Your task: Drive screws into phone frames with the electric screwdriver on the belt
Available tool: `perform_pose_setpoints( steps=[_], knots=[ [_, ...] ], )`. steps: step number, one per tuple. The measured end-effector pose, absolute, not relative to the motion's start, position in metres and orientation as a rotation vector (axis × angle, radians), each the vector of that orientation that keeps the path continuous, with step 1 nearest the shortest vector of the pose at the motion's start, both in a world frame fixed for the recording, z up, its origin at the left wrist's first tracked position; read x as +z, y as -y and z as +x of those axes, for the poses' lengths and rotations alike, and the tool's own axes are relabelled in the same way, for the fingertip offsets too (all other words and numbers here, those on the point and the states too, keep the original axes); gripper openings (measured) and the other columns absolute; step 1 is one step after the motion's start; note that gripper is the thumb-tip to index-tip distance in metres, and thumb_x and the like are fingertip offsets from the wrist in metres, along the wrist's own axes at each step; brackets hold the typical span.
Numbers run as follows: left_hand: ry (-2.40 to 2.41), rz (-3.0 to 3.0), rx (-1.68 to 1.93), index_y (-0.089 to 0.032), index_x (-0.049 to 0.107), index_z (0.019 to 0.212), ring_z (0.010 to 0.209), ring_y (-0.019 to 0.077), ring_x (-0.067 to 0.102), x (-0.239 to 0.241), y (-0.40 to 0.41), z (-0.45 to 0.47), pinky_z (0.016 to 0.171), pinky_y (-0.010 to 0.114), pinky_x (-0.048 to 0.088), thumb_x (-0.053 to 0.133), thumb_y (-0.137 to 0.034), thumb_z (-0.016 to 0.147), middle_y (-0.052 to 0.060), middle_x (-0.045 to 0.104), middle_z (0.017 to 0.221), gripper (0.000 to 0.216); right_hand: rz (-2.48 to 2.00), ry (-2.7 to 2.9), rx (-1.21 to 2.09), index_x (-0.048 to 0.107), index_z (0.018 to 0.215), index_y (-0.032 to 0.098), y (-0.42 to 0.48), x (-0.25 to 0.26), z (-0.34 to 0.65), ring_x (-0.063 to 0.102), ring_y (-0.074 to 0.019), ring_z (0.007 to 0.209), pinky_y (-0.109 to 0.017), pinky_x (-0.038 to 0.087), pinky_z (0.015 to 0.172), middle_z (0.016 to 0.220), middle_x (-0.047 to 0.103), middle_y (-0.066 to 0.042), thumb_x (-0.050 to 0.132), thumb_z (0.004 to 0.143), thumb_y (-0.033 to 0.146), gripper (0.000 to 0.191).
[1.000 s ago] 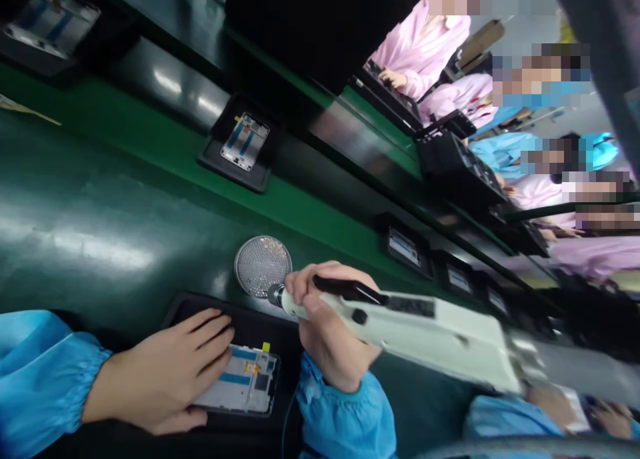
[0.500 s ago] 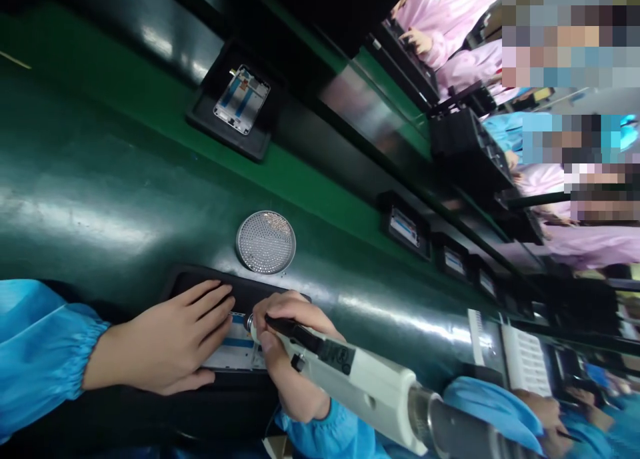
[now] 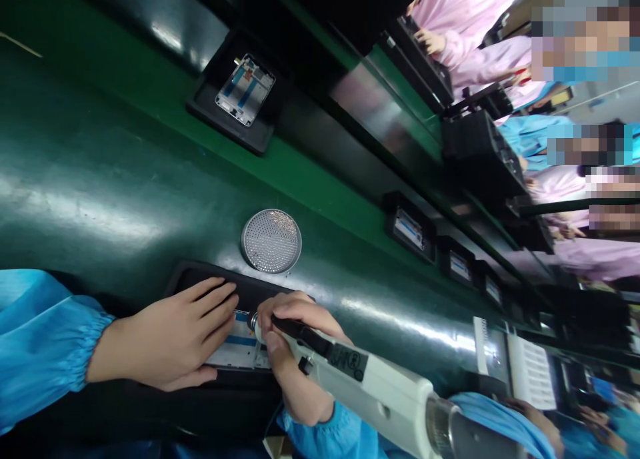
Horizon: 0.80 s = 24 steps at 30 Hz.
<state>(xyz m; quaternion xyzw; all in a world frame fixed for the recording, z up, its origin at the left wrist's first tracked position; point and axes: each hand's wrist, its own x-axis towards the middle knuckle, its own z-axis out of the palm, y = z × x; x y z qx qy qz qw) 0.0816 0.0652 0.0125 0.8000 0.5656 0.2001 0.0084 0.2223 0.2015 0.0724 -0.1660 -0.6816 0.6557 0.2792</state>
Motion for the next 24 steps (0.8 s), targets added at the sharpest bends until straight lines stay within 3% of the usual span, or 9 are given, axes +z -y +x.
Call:
perform_pose_setpoints(
  steps=[24],
  knots=[
    [-1.735,2.511,0.662,-0.007,0.072,0.111,0.118,0.0377,0.061,0.013,-0.065,0.082,0.106,0.051,0.042,0.056,-0.052,0.090,0.020,0.068,0.122,0.052,-0.484,1.889,1.686,0.063,0.099,0.020,-0.192,0.073,0.219,0.056,-0.0137,0.067,-0.036,0.050,0.061,0.079,0.054,-0.001,0.060,0.082,0.003,0.025]
  ],
)
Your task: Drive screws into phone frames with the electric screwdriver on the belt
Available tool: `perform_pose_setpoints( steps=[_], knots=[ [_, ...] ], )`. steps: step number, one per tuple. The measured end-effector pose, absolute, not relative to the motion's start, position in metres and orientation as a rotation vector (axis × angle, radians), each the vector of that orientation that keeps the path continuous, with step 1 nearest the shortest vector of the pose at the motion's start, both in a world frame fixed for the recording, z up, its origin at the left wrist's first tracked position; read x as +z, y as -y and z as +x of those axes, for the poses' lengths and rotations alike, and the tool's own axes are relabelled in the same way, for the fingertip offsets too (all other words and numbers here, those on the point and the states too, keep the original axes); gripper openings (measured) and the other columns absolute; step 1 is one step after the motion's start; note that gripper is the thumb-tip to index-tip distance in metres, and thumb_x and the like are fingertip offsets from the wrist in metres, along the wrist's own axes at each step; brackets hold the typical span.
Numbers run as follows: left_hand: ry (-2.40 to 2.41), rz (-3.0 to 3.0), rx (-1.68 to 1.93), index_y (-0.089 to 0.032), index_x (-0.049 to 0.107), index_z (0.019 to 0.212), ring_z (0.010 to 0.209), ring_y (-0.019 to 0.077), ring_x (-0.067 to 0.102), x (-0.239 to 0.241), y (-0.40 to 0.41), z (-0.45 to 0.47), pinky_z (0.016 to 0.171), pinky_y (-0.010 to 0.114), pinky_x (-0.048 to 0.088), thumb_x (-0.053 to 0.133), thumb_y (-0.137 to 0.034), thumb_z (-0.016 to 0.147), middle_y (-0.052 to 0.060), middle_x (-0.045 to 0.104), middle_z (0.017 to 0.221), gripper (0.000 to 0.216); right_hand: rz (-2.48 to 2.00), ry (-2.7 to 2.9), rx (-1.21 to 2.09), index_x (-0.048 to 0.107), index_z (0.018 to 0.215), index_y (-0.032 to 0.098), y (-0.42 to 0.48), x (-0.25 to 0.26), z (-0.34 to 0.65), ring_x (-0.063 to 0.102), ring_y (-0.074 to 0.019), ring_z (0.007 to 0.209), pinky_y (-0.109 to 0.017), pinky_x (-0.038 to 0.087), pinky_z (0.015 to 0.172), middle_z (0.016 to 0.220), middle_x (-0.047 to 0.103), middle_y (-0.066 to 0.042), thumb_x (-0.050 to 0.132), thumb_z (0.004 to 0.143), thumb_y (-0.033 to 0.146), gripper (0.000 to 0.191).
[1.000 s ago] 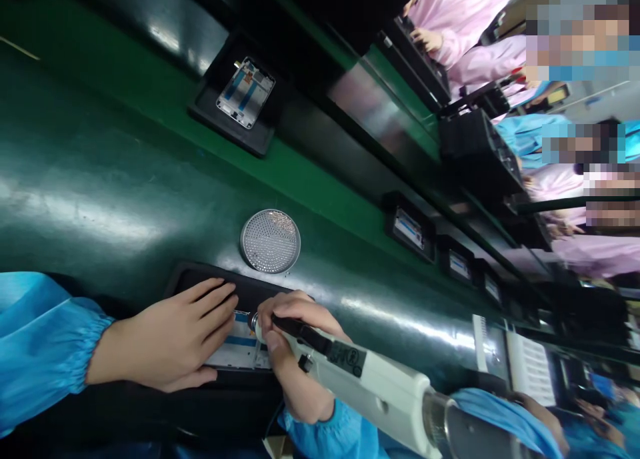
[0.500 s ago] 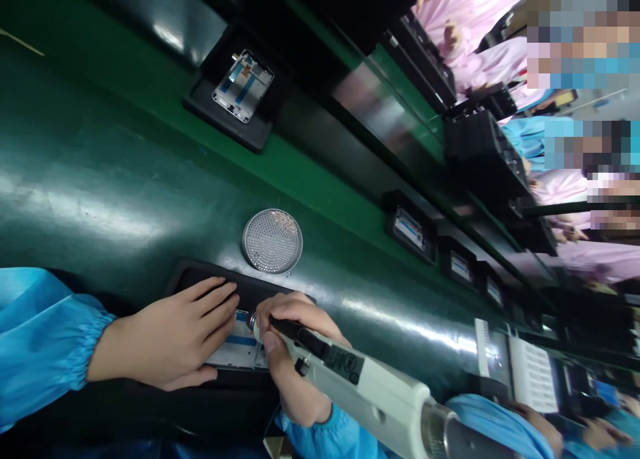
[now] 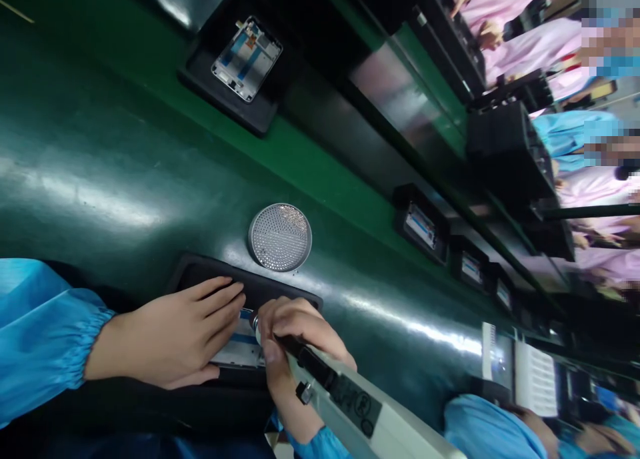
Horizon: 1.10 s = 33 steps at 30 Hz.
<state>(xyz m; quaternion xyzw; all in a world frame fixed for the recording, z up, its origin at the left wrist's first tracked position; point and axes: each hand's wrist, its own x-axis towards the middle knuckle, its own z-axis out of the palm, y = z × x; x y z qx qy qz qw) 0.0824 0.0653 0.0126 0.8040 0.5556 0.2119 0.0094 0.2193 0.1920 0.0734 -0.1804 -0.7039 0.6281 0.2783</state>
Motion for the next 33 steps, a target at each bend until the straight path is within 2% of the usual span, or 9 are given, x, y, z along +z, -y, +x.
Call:
perform_pose_setpoints(
  steps=[6,10,12,15,17,19,21,26,33],
  knots=[
    [-1.713,2.499,0.652,-0.004,0.069,0.114,0.121,0.0376,0.059,0.011,-0.065,0.084,0.109,0.049,0.041,0.057,-0.052,0.090,0.023,0.066,0.124,0.055,-0.513,1.895,1.653,0.064,0.097,0.023,-0.193,0.065,0.221,0.059,-0.0153,0.068,-0.038,0.053,0.062,0.079,0.057,-0.001,0.063,0.082,0.006,0.023],
    [-1.736,2.451,0.651,-0.003,0.067,0.114,0.120,0.0367,0.060,0.015,-0.065,0.084,0.108,0.048,0.042,0.062,-0.047,0.088,0.024,0.065,0.124,0.051,-0.460,1.885,1.666,0.067,0.103,0.028,-0.208,0.066,0.218,0.057,-0.0159,0.064,-0.037,0.051,0.058,0.075,0.060,0.000,0.066,0.081,0.014,0.026],
    [-1.737,2.407,0.628,-0.005,0.066,0.112,0.119,0.0361,0.060,0.019,-0.067,0.083,0.106,0.048,0.044,0.068,-0.045,0.084,0.024,0.065,0.123,0.048,-0.435,1.807,1.616,0.069,0.102,0.029,-0.222,0.078,0.215,0.056,-0.0154,0.062,-0.036,0.049,0.056,0.073,0.061,0.000,0.067,0.077,0.015,0.028],
    [-1.739,2.372,0.536,-0.007,0.064,0.107,0.112,0.0347,0.062,0.030,-0.067,0.083,0.099,0.046,0.051,0.076,-0.041,0.078,0.022,0.066,0.119,0.046,-0.483,1.604,1.455,0.071,0.087,0.024,-0.246,0.100,0.215,0.053,-0.0140,0.055,-0.034,0.045,0.054,0.063,0.058,0.002,0.066,0.066,0.012,0.024],
    [-1.752,2.485,0.493,-0.006,0.063,0.113,0.103,0.0326,0.064,0.039,-0.065,0.085,0.091,0.046,0.054,0.073,-0.028,0.081,0.020,0.066,0.113,0.040,-0.530,1.501,1.383,0.070,0.079,0.021,-0.260,0.112,0.219,0.051,-0.0142,0.051,-0.034,0.042,0.052,0.054,0.054,0.003,0.065,0.061,0.011,0.022],
    [-1.768,2.643,0.498,-0.003,0.059,0.123,0.094,0.0302,0.064,0.048,-0.059,0.089,0.085,0.046,0.055,0.061,-0.013,0.086,0.019,0.066,0.107,0.038,-0.548,1.420,1.369,0.068,0.075,0.020,-0.272,0.118,0.225,0.050,-0.0140,0.049,-0.033,0.041,0.051,0.050,0.052,0.003,0.063,0.057,0.010,0.021],
    [-1.765,2.735,0.533,-0.001,0.056,0.128,0.089,0.0284,0.064,0.058,-0.052,0.094,0.081,0.045,0.055,0.052,-0.004,0.088,0.017,0.066,0.100,0.040,-0.522,1.345,1.371,0.067,0.073,0.019,-0.279,0.121,0.231,0.050,-0.0129,0.048,-0.032,0.040,0.051,0.049,0.052,0.004,0.062,0.054,0.009,0.022],
    [-1.636,2.694,0.606,0.001,0.061,0.120,0.083,0.0252,0.061,0.077,-0.043,0.100,0.074,0.040,0.054,0.043,0.000,0.092,0.014,0.065,0.092,0.034,-0.449,1.276,1.337,0.066,0.070,0.017,-0.287,0.125,0.240,0.050,-0.0119,0.044,-0.031,0.039,0.048,0.049,0.051,0.006,0.060,0.050,0.009,0.022],
    [-1.470,2.565,0.507,-0.004,0.063,0.121,0.096,0.0265,0.063,0.088,-0.046,0.093,0.082,0.042,0.055,0.036,-0.006,0.099,0.016,0.069,0.106,0.035,-0.399,1.290,1.221,0.065,0.067,0.019,-0.290,0.126,0.243,0.050,-0.0125,0.043,-0.033,0.041,0.045,0.051,0.051,0.005,0.065,0.054,0.012,0.015]
  ],
)
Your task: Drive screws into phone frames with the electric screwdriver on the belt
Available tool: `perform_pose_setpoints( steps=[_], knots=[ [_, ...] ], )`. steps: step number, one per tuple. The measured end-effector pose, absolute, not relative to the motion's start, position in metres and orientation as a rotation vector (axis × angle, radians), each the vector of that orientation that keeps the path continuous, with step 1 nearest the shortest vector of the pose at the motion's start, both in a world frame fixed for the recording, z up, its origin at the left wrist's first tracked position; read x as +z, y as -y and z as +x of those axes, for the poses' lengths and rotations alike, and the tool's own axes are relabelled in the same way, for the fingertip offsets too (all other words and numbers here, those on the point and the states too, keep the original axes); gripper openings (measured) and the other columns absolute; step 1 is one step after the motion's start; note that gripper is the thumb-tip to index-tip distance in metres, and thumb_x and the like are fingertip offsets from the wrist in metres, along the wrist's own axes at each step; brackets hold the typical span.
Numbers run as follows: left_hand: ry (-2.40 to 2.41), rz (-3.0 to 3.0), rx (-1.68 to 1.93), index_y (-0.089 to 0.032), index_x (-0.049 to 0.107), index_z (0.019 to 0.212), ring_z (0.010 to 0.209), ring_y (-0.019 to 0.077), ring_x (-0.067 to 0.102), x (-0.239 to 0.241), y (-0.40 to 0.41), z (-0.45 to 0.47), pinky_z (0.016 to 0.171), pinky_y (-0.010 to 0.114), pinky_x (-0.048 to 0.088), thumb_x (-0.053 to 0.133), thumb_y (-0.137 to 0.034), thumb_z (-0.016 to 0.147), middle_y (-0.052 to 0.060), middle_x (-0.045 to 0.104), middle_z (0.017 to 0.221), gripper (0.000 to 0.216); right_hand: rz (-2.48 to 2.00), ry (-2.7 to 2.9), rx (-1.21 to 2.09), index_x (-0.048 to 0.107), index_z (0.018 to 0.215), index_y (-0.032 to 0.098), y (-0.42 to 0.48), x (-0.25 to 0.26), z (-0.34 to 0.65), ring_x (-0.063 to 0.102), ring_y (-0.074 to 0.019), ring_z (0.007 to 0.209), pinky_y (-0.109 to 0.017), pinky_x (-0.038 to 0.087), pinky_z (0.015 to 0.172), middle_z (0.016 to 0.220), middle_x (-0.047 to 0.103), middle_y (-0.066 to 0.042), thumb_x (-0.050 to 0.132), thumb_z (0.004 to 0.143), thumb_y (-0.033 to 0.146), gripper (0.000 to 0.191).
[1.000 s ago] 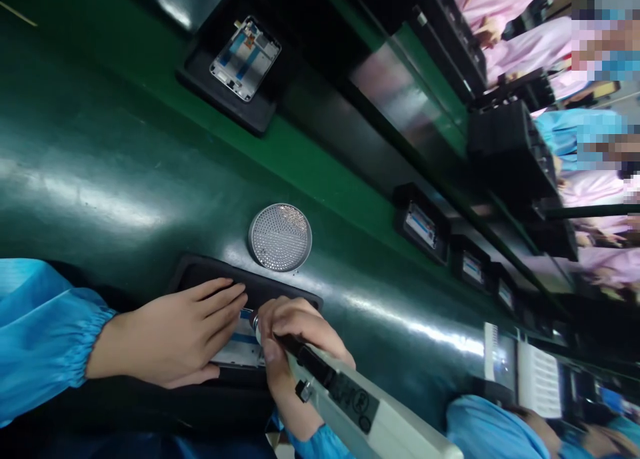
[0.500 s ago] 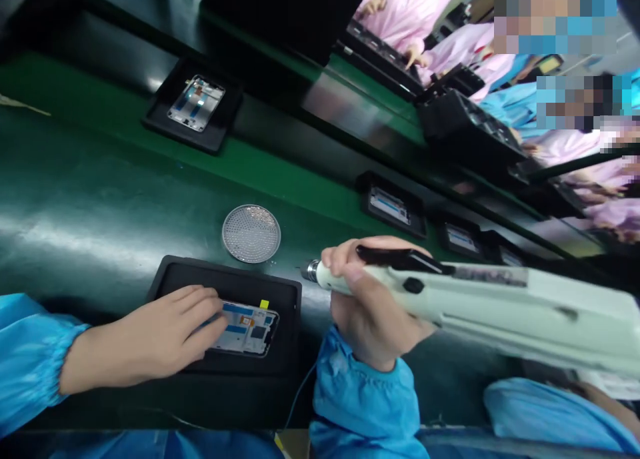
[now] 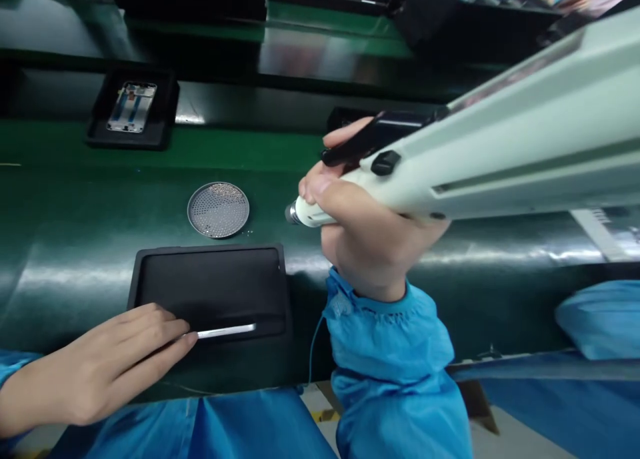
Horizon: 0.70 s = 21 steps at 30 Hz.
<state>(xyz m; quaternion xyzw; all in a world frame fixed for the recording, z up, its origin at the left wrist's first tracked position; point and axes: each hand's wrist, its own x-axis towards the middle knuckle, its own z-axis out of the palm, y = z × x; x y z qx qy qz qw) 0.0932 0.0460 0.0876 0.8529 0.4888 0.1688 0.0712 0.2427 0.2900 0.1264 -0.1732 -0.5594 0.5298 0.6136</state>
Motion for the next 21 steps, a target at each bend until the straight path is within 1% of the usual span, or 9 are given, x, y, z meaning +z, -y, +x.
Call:
perform_pose_setpoints(
  steps=[2,5,9,15,18,21],
  knots=[
    [-1.446,2.560,0.494,-0.004,0.063,0.121,0.097,0.0263,0.064,0.0903,-0.0481,0.0918,0.083,0.041,0.056,0.034,-0.006,0.099,0.016,0.069,0.106,0.036,-0.377,1.291,1.187,0.066,0.068,0.017,-0.2903,0.1256,0.2430,0.051,-0.0133,0.043,-0.033,0.040,0.044,0.051,0.050,0.005,0.068,0.056,0.013,0.013],
    [-1.435,2.548,0.481,-0.005,0.063,0.121,0.096,0.0244,0.064,0.0929,-0.0514,0.0908,0.083,0.039,0.057,0.032,-0.006,0.100,0.015,0.070,0.104,0.037,-0.339,1.271,1.177,0.068,0.072,0.013,-0.2904,0.1246,0.2432,0.051,-0.0142,0.042,-0.033,0.038,0.042,0.050,0.048,0.005,0.068,0.058,0.010,0.015],
    [-1.420,2.552,0.491,-0.005,0.063,0.121,0.095,0.0236,0.065,0.0927,-0.0530,0.0902,0.081,0.038,0.058,0.033,-0.007,0.100,0.015,0.070,0.101,0.036,-0.363,1.281,1.165,0.068,0.072,0.014,-0.2919,0.1232,0.2433,0.052,-0.0131,0.045,-0.033,0.040,0.042,0.052,0.049,0.004,0.071,0.058,0.011,0.014],
    [-1.422,2.603,0.494,-0.003,0.063,0.119,0.095,0.0262,0.064,0.0874,-0.0520,0.0924,0.081,0.041,0.057,0.037,-0.006,0.098,0.017,0.068,0.101,0.034,-0.381,1.301,1.163,0.068,0.070,0.016,-0.2942,0.1195,0.2435,0.052,-0.0137,0.046,-0.033,0.042,0.041,0.053,0.048,0.005,0.070,0.056,0.012,0.015],
    [-1.423,2.637,0.425,-0.002,0.060,0.125,0.093,0.0275,0.063,0.0861,-0.0529,0.0953,0.079,0.043,0.056,0.040,-0.005,0.096,0.017,0.068,0.102,0.036,-0.388,1.291,1.167,0.068,0.070,0.014,-0.2940,0.1177,0.2435,0.053,-0.0147,0.048,-0.034,0.043,0.043,0.055,0.048,0.004,0.074,0.057,0.012,0.015],
    [-1.447,2.642,0.363,-0.005,0.059,0.127,0.094,0.0266,0.062,0.0866,-0.0540,0.0977,0.080,0.042,0.056,0.042,-0.004,0.095,0.017,0.067,0.103,0.037,-0.372,1.272,1.178,0.068,0.070,0.014,-0.2945,0.1167,0.2433,0.053,-0.0153,0.048,-0.035,0.043,0.042,0.054,0.047,0.004,0.075,0.056,0.012,0.015]
  ],
)
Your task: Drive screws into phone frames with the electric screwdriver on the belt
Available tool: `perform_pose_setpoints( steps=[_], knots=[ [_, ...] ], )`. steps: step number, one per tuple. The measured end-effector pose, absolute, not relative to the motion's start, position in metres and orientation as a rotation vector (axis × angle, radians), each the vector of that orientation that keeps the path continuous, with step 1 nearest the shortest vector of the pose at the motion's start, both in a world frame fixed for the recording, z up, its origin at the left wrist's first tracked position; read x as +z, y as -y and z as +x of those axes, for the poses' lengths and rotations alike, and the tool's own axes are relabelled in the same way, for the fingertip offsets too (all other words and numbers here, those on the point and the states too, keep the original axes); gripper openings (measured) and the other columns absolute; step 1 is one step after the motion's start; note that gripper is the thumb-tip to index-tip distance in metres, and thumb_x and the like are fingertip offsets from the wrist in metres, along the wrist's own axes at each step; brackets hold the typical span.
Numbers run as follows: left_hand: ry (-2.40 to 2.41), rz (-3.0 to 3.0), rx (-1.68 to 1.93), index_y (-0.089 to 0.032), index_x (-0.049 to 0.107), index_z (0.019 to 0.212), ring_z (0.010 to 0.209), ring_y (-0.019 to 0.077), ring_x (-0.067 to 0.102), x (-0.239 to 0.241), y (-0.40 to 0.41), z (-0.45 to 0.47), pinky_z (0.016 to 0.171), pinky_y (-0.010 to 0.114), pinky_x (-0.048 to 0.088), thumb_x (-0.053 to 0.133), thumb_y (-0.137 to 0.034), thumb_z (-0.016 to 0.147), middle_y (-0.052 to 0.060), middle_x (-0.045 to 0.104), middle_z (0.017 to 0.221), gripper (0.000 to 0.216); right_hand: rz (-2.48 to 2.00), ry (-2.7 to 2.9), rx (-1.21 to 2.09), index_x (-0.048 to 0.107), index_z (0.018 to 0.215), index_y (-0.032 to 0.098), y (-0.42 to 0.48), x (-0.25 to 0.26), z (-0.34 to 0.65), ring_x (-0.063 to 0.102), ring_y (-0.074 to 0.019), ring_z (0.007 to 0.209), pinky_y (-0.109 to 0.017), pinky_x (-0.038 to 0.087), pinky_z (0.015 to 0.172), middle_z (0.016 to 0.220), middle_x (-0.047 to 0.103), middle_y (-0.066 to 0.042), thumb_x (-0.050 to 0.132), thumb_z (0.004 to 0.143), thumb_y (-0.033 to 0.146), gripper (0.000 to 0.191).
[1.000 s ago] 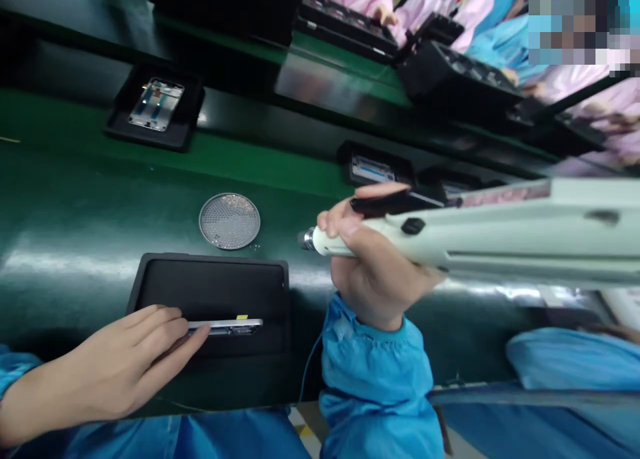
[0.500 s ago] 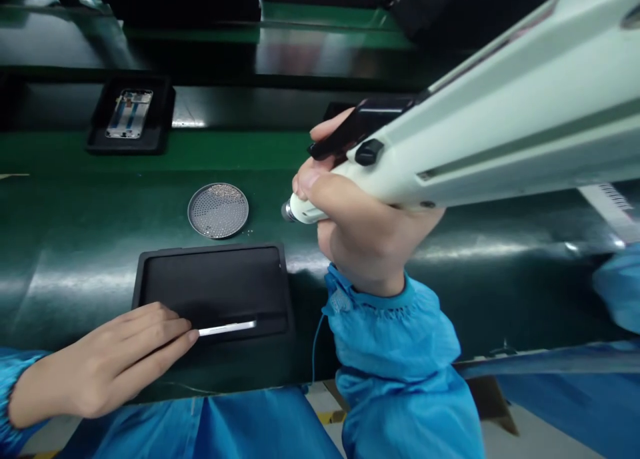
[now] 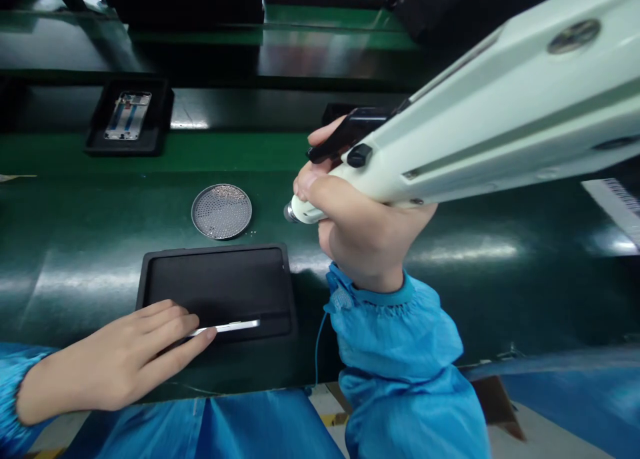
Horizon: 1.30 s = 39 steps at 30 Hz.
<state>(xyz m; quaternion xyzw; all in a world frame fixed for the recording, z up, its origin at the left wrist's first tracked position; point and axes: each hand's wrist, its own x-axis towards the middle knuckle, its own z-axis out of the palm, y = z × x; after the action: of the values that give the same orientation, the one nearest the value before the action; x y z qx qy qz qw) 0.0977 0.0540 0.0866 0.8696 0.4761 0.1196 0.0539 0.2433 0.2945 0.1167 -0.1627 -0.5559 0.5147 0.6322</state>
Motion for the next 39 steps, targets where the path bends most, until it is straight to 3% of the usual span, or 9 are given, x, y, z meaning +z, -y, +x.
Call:
perform_pose_setpoints(
  steps=[4,8,14,25,27,30,32,34,39],
  knots=[
    [-1.450,2.626,0.366,-0.006,0.059,0.125,0.092,0.0253,0.062,0.087,-0.054,0.098,0.079,0.041,0.056,0.042,-0.003,0.094,0.016,0.065,0.102,0.036,-0.370,1.287,1.166,0.070,0.070,0.017,-0.295,0.117,0.243,0.054,-0.0154,0.046,-0.033,0.042,0.042,0.051,0.046,0.005,0.078,0.057,0.016,0.015],
    [-1.454,2.637,0.351,-0.006,0.059,0.126,0.091,0.0249,0.062,0.088,-0.054,0.098,0.078,0.041,0.055,0.040,-0.004,0.095,0.016,0.065,0.102,0.036,-0.409,1.301,1.149,0.070,0.069,0.019,-0.293,0.118,0.243,0.054,-0.0143,0.048,-0.033,0.044,0.043,0.057,0.054,0.003,0.078,0.058,0.018,0.014],
    [-1.407,2.701,0.318,-0.007,0.060,0.123,0.082,0.0233,0.062,0.092,-0.060,0.103,0.073,0.038,0.055,0.044,-0.005,0.094,0.013,0.066,0.093,0.033,-0.407,1.286,1.170,0.069,0.067,0.020,-0.293,0.120,0.241,0.054,-0.0152,0.048,-0.034,0.045,0.043,0.054,0.048,0.004,0.081,0.058,0.022,0.016],
    [-1.336,2.708,0.290,-0.004,0.057,0.125,0.074,0.0228,0.062,0.090,-0.067,0.101,0.068,0.040,0.056,0.044,-0.005,0.093,0.012,0.066,0.088,0.034,-0.385,1.281,1.187,0.069,0.070,0.017,-0.293,0.118,0.245,0.056,-0.0166,0.055,-0.037,0.046,0.049,0.060,0.052,0.001,0.066,0.057,0.008,0.016],
    [-1.337,2.689,0.311,-0.004,0.058,0.124,0.078,0.0237,0.063,0.089,-0.068,0.100,0.071,0.040,0.057,0.045,-0.005,0.093,0.014,0.067,0.092,0.034,-0.390,1.278,1.193,0.069,0.070,0.016,-0.293,0.119,0.245,0.056,-0.0167,0.055,-0.037,0.047,0.050,0.060,0.052,0.001,0.067,0.057,0.008,0.016],
    [-1.322,2.657,0.350,-0.006,0.057,0.126,0.101,0.0284,0.064,0.086,-0.070,0.099,0.088,0.043,0.057,0.043,-0.004,0.093,0.020,0.066,0.116,0.036,-0.419,1.295,1.199,0.068,0.071,0.018,-0.292,0.120,0.245,0.056,-0.0147,0.055,-0.035,0.047,0.051,0.061,0.054,0.002,0.066,0.058,0.011,0.015],
    [-1.295,2.619,0.354,-0.006,0.056,0.129,0.110,0.0298,0.063,0.085,-0.071,0.098,0.095,0.044,0.055,0.042,-0.005,0.094,0.020,0.065,0.121,0.038,-0.440,1.290,1.211,0.067,0.071,0.019,-0.291,0.120,0.245,0.056,-0.0130,0.054,-0.033,0.047,0.051,0.065,0.057,0.002,0.065,0.058,0.012,0.015],
    [-1.298,2.599,0.336,-0.005,0.055,0.130,0.105,0.0292,0.065,0.084,-0.069,0.097,0.091,0.043,0.057,0.042,-0.005,0.094,0.019,0.068,0.113,0.038,-0.454,1.273,1.212,0.066,0.071,0.018,-0.291,0.120,0.244,0.056,-0.0129,0.055,-0.034,0.047,0.051,0.070,0.061,0.001,0.065,0.057,0.012,0.015],
    [-1.413,2.671,0.228,-0.007,0.049,0.135,0.075,0.0247,0.069,0.083,-0.060,0.092,0.063,0.039,0.060,0.039,-0.002,0.094,0.014,0.071,0.092,0.042,-0.441,1.279,1.192,0.066,0.072,0.017,-0.291,0.121,0.244,0.057,-0.0135,0.057,-0.035,0.047,0.052,0.077,0.064,-0.002,0.066,0.058,0.012,0.015]
  ],
)
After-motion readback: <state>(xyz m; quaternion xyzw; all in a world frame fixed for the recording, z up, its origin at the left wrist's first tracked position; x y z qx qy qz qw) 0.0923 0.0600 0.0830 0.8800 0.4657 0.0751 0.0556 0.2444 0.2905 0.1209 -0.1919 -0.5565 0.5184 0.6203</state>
